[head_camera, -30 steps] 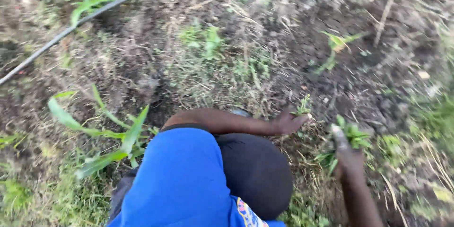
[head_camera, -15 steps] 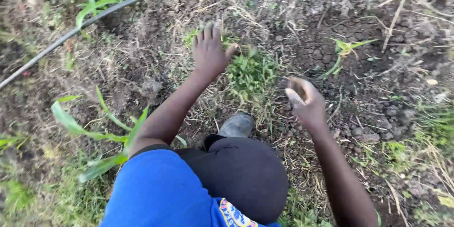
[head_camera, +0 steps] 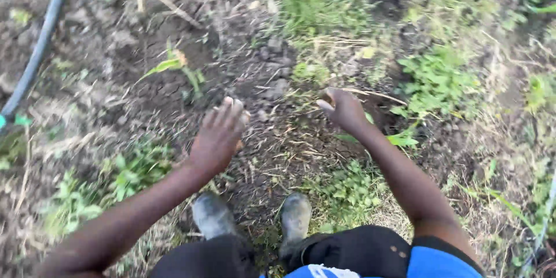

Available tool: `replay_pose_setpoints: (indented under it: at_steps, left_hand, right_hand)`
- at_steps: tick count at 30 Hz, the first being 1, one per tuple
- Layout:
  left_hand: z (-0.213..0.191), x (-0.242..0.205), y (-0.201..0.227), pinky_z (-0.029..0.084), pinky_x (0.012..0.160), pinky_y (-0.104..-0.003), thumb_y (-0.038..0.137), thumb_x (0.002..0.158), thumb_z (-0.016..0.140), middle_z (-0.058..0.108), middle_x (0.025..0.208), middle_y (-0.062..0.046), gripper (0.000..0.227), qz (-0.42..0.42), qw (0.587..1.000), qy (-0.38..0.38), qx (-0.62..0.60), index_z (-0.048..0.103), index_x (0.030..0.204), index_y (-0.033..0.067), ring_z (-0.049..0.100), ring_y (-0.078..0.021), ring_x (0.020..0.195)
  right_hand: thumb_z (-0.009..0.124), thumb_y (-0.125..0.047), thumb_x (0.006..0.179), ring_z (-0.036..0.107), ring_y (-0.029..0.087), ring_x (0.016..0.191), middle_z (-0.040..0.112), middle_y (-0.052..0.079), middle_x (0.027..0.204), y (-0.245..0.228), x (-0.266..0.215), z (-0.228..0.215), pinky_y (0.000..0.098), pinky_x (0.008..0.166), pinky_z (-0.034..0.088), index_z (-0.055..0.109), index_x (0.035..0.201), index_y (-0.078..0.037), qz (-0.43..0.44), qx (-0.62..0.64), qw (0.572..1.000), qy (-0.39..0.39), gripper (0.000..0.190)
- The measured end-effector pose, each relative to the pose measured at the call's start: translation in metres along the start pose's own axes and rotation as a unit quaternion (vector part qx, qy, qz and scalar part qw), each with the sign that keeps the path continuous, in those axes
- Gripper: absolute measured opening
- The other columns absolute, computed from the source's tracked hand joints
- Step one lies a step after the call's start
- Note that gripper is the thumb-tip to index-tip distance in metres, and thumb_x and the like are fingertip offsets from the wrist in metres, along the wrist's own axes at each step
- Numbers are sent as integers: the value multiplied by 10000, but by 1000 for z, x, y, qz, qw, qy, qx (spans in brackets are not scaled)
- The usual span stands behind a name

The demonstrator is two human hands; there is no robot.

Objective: Hand-weeding a garden bed around young corn plants to remove grass and other weeds.

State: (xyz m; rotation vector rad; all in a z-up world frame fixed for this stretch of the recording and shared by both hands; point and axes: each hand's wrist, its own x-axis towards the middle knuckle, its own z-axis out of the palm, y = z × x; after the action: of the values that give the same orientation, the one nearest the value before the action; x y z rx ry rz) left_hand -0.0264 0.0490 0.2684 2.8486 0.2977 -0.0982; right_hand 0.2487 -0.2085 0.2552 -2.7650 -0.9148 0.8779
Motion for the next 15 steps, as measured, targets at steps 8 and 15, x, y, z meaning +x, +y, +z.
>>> replay_pose_setpoints:
  at_steps: [8,15]
  left_hand:
    - [84,57,15,145,1360,-457,658,968,697,162,1866,-67,991,355,909,-104,190,264,1741,213,105,-271,1726]
    - [68,92,10,110,1372,-551,705,1090,319,293,1823,-106,847,321,926,-190,57,270,1753,180,123,-299,1722]
  right_hand:
    - [826,-276,1027,744,399,1139,776,203,1149,39,89,29,536,1055,555,771,1279,-67,-3,174,965,195,332]
    - [873,-324,1004,307,390,1631,297,126,1778,-67,147,-57,612,1359,256,413,1697,-158,56,153,973,162,848]
